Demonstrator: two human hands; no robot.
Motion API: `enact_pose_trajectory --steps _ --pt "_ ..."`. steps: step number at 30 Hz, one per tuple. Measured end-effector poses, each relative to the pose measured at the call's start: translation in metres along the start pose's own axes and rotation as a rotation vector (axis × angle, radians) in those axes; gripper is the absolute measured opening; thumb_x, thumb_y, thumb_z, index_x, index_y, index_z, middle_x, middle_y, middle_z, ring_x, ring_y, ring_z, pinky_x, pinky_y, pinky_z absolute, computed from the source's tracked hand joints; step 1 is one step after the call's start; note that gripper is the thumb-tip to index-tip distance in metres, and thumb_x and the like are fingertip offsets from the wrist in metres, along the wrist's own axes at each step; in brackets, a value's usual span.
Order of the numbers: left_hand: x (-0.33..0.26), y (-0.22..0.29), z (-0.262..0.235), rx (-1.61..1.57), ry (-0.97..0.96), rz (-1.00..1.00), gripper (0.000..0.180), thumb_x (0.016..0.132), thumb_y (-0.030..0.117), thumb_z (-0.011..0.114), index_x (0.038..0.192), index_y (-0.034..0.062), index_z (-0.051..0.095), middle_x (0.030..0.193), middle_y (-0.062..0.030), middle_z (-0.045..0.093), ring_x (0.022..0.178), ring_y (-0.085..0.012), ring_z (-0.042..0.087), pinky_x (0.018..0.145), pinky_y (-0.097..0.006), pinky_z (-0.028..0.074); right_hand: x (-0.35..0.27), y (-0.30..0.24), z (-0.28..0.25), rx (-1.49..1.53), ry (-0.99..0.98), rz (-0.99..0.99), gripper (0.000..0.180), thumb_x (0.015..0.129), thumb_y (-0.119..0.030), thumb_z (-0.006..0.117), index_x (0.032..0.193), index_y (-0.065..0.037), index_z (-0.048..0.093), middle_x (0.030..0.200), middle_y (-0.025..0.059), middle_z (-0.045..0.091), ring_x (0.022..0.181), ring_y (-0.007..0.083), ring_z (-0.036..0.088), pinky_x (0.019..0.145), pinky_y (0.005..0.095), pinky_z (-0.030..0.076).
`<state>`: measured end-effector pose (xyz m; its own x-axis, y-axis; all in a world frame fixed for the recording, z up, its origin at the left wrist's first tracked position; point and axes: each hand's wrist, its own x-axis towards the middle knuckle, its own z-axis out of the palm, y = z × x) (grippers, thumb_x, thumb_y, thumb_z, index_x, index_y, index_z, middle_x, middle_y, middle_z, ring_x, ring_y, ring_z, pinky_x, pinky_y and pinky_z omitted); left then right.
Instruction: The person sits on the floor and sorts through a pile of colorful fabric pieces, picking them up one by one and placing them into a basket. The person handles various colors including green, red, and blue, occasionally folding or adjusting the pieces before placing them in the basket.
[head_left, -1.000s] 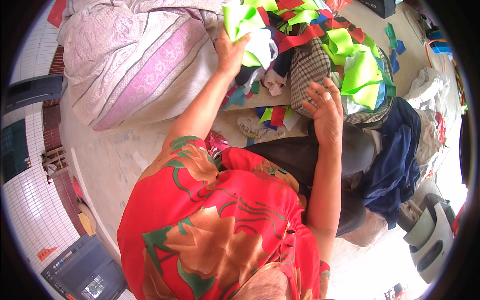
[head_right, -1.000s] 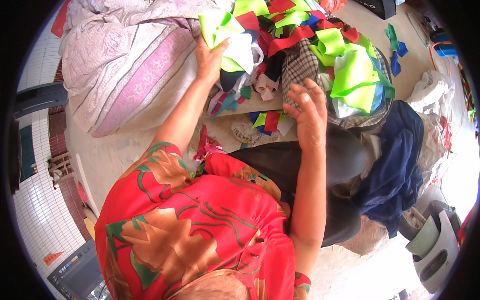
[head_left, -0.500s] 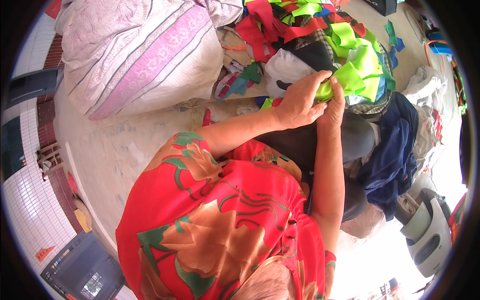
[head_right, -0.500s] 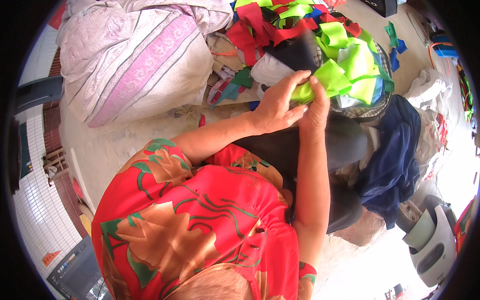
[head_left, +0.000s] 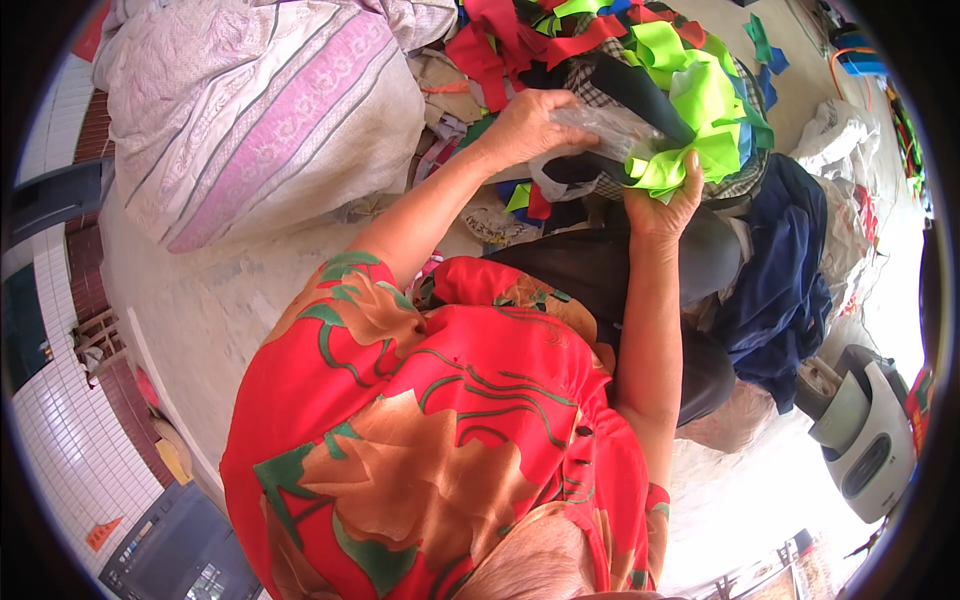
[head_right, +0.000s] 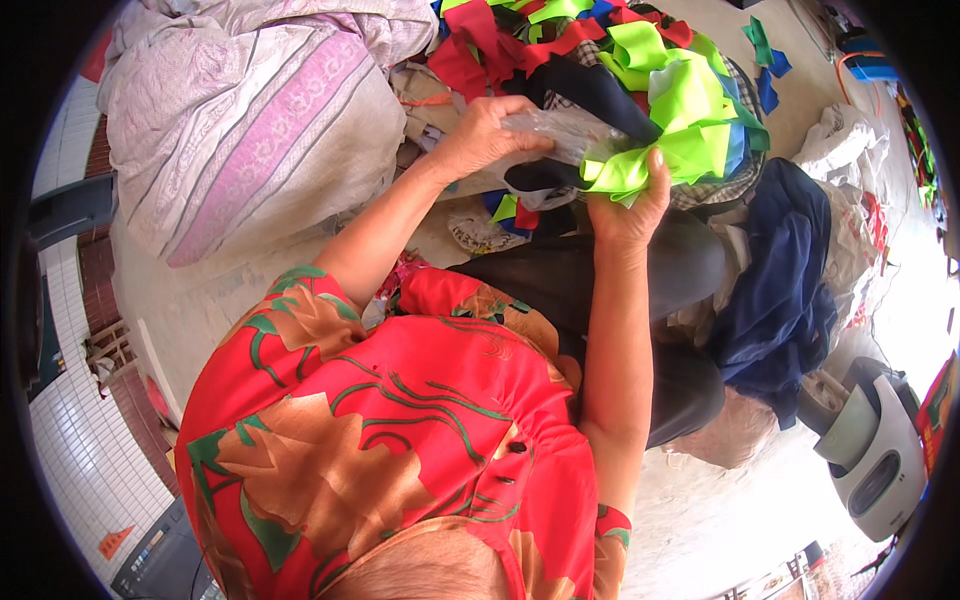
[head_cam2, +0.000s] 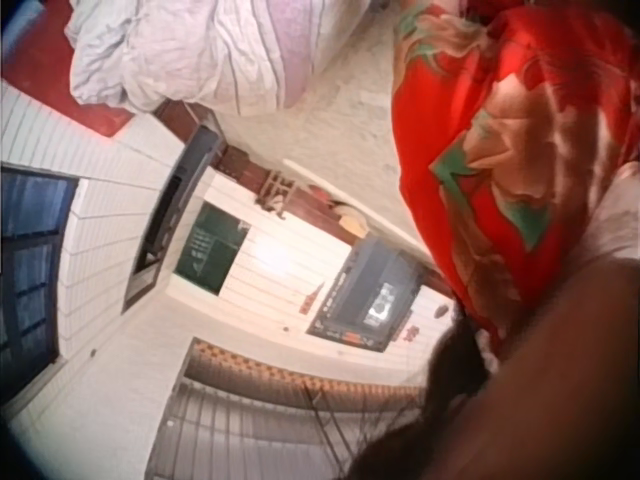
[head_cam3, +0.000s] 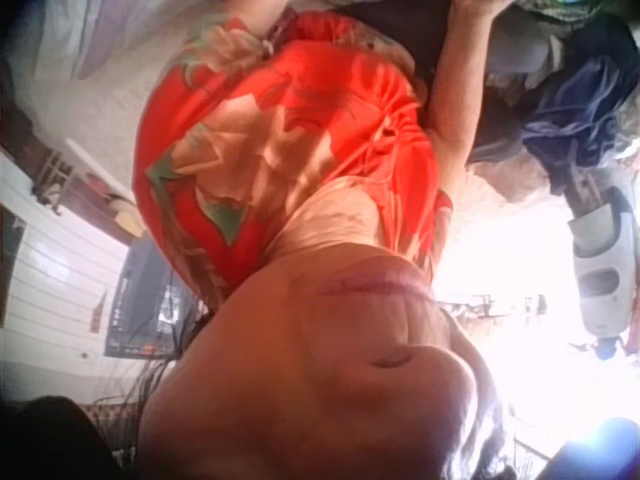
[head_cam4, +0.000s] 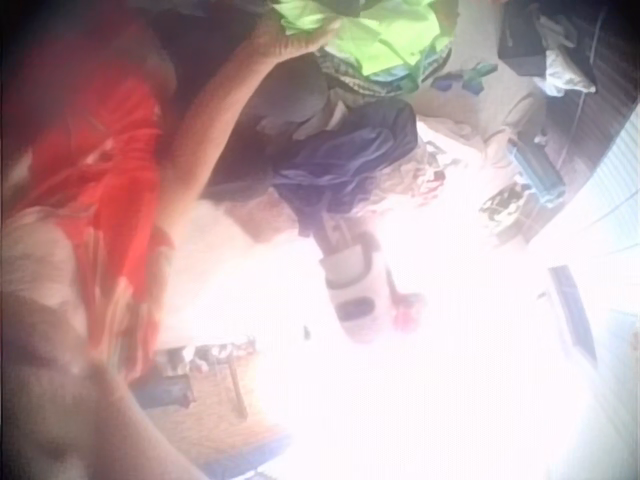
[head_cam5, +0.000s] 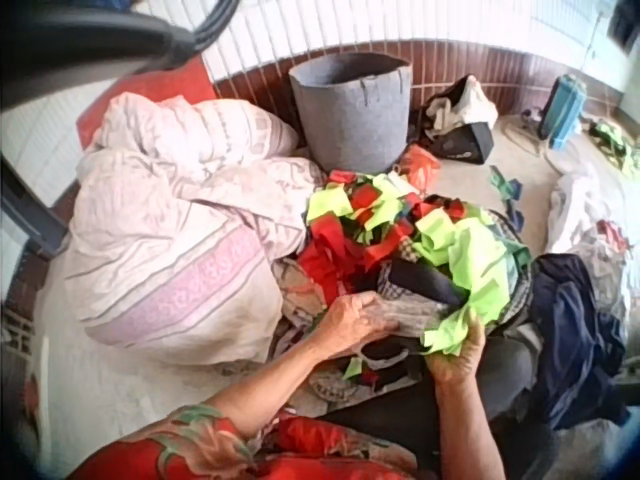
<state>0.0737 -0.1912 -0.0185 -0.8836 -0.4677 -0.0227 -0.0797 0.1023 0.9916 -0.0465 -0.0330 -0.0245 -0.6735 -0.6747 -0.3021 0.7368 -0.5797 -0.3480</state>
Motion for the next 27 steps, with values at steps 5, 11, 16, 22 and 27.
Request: enact_pose_trajectory --steps 5,11,16,22,27 --pt "-0.003 -0.014 -0.027 -0.282 0.246 0.003 0.022 0.075 0.018 0.076 0.089 0.005 0.065 0.07 0.0036 0.062 0.059 -0.0042 0.055 0.052 -0.021 0.045 0.005 -0.005 -0.009 -0.034 0.051 -0.072 0.043 0.076 -0.024 0.065 0.115 -0.008 0.054 0.103 0.0075 0.06 0.095 0.0255 0.055 0.088 0.0434 0.043" --pt "-0.029 -0.013 -0.065 -0.475 0.454 -0.064 0.036 0.079 0.02 0.072 0.107 0.0019 0.059 0.085 -0.0038 0.064 0.068 -0.0085 0.058 0.06 -0.023 0.047 0.004 -0.009 -0.009 -0.04 0.024 -0.117 0.046 0.077 -0.028 0.063 0.116 -0.008 0.05 0.098 0.0122 0.059 0.09 0.0266 0.056 0.078 0.0427 0.047" --pt "-0.094 -0.086 -0.094 0.282 0.244 -0.41 0.028 0.08 0.028 0.067 0.094 0.0037 0.063 0.077 -0.0078 0.064 0.067 -0.0145 0.06 0.06 -0.031 0.046 0.0 -0.008 -0.001 0.002 0.101 -0.14 0.043 0.077 -0.029 0.062 0.112 -0.006 0.053 0.099 0.0098 0.059 0.09 0.0244 0.056 0.083 0.043 0.045" --pt "-0.192 -0.168 -0.098 1.104 -0.484 -0.805 0.032 0.075 0.029 0.066 0.102 0.0129 0.062 0.1 -0.0151 0.064 0.095 -0.0334 0.061 0.081 -0.044 0.048 0.003 -0.008 -0.005 -0.027 0.125 -0.164 0.048 0.078 -0.03 0.061 0.117 -0.006 0.051 0.108 0.0107 0.059 0.1 0.0277 0.054 0.092 0.0468 0.041" --pt "-0.208 -0.187 -0.083 1.188 -0.462 -0.835 0.04 0.074 0.023 0.064 0.112 0.0089 0.056 0.103 -0.0176 0.063 0.1 -0.0351 0.059 0.083 -0.044 0.048 0.002 -0.01 -0.007 -0.045 0.101 -0.174 0.047 0.078 -0.03 0.061 0.116 -0.005 0.051 0.105 0.0108 0.059 0.097 0.0267 0.054 0.09 0.0447 0.042"
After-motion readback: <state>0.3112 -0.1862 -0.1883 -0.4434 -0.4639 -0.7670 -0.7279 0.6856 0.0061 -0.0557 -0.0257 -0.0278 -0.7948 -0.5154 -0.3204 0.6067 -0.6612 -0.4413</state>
